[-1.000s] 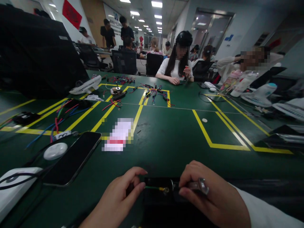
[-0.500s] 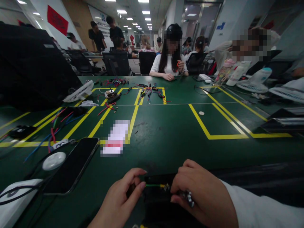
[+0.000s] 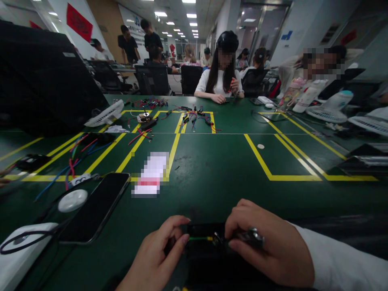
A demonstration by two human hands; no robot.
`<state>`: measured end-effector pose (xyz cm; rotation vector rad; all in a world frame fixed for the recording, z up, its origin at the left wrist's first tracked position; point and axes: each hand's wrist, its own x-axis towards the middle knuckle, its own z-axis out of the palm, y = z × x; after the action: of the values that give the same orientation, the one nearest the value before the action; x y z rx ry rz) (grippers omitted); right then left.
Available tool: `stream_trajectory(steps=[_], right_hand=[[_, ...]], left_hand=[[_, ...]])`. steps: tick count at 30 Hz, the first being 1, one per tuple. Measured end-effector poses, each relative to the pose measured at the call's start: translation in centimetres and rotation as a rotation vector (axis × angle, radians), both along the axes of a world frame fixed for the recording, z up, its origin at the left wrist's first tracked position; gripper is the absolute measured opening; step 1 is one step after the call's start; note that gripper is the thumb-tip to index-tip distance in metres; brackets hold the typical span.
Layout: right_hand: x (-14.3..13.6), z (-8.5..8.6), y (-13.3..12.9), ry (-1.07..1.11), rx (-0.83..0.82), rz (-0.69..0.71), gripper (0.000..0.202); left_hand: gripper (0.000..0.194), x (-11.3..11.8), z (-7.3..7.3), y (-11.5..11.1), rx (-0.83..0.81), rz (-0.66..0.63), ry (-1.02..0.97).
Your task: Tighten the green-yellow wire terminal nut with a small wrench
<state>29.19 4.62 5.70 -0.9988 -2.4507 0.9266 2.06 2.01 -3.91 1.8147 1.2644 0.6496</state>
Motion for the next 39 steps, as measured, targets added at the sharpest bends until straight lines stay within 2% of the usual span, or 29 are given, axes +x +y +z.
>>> stream_trajectory(steps=[2, 7, 12, 16, 18, 23, 28, 30, 34, 36, 39], right_hand=[[0.1, -0.1, -0.5, 0.039, 0.005, -0.086, 0.015], [-0.5, -1.1, -1.8, 0.039, 0.068, -0.174, 0.011], [-1.3, -2.2, -2.3, -0.004, 0.103, -0.158, 0.012], [-1.4, -2.2, -2.1, -0.034, 0.1, -0.158, 0.013], [-1.3, -1.9, -1.8, -0.048, 0.094, -0.122, 0.013], [-1.1, -0.9, -0.4, -0.143, 0.075, 0.084, 0.009], [-1.1, 0.4, 0.7, -0.207, 0.063, 0.183, 0.009], [-0.6, 0.9, 0.5, -0.13, 0.06, 0.132, 0.006], [0.2, 0.9, -0.9, 0.006, 0.078, -0.133, 0.006], [0.3, 0.4, -1.6, 0.007, 0.086, -0.159, 0.007], [-0.1, -0.5, -2.1, -0.016, 0.074, -0.112, 0.006]], left_hand=[[0.022, 0.0, -0.1, 0.0, 0.002, -0.002, -0.005], [0.022, -0.1, -0.2, 0.1, -0.003, 0.0, -0.007], [0.022, -0.1, -0.1, 0.1, 0.001, -0.011, -0.026], [0.021, 0.0, -0.1, 0.0, 0.0, -0.006, -0.031], [0.021, 0.0, -0.2, 0.0, -0.005, -0.005, -0.03], [0.021, -0.2, -0.4, 0.1, -0.008, -0.004, -0.018], [0.021, -0.4, -0.1, -0.1, -0.013, -0.004, -0.008], [0.021, -0.3, 0.0, -0.1, -0.017, -0.004, -0.009], [0.021, -0.2, 0.0, 0.0, -0.017, 0.0, -0.012], [0.022, -0.1, -0.1, 0.1, -0.019, 0.007, -0.01], [0.022, -0.2, -0.2, 0.1, -0.023, 0.018, -0.008]])
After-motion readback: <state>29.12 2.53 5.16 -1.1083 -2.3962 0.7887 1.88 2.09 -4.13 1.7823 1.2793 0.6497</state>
